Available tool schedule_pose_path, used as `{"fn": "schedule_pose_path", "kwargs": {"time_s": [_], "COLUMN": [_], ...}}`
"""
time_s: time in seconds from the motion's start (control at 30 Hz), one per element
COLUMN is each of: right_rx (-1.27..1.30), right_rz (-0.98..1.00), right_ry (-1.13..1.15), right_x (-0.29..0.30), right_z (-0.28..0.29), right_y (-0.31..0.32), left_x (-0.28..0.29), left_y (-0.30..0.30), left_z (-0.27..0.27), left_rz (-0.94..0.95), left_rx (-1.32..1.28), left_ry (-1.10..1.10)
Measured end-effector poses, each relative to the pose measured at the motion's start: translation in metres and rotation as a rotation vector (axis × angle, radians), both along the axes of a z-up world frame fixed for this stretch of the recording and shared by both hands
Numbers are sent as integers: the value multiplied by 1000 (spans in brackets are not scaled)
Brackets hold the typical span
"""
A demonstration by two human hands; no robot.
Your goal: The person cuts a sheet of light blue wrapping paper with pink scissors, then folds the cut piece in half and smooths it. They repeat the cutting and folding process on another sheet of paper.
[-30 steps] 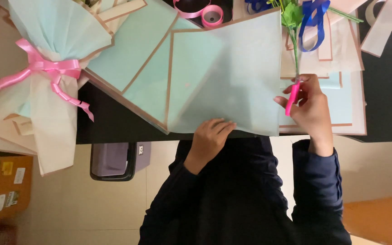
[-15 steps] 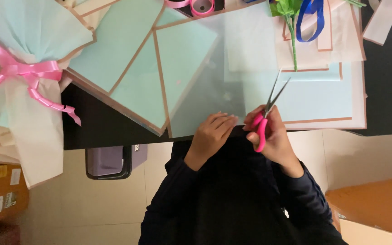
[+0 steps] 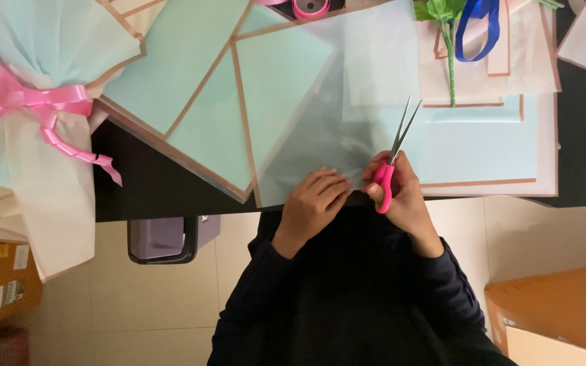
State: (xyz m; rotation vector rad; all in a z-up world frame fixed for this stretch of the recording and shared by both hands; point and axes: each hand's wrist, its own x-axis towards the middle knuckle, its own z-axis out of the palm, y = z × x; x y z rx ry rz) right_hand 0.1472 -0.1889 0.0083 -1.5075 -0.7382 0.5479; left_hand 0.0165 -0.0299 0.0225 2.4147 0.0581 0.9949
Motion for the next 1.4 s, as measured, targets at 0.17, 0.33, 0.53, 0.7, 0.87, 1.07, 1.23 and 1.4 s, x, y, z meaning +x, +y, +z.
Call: {"fn": "schedule_pose_path", "kwargs": {"time_s": [0.17,0.33,0.53,0.7,0.87,1.07,1.23,1.4], "right_rx": [25,22,9,-10,-13,-16,-24,39], "right_rz": [-41,-65,-77,-96,-92,-99,-105,-94], "right_ry": [-24,-64,-91,-109,-100,-102,-114,-110], "right_x": [-8,-8,-9,-10,-9,-11,-12,-11], "right_z": [-7,-8,-9,-6,-8,-7,-5,-6], "right_y": [3,3,4,5,5,5,5,5], "left_x": [-1,0,0,1,0,0,0,-1], "left_y": [0,-1,0,1,1,-1,-1,0], "left_z": [0,4,2,0,2,-3,-4,-13], "left_rz": [1,7,-3,-12,-9,-5,-11,-11], "left_rx": [-5,-8,-5,14,10,5,-14,-2], "left_ry": [-13,-31,-40,-41,-30,-27,-25,21]}}
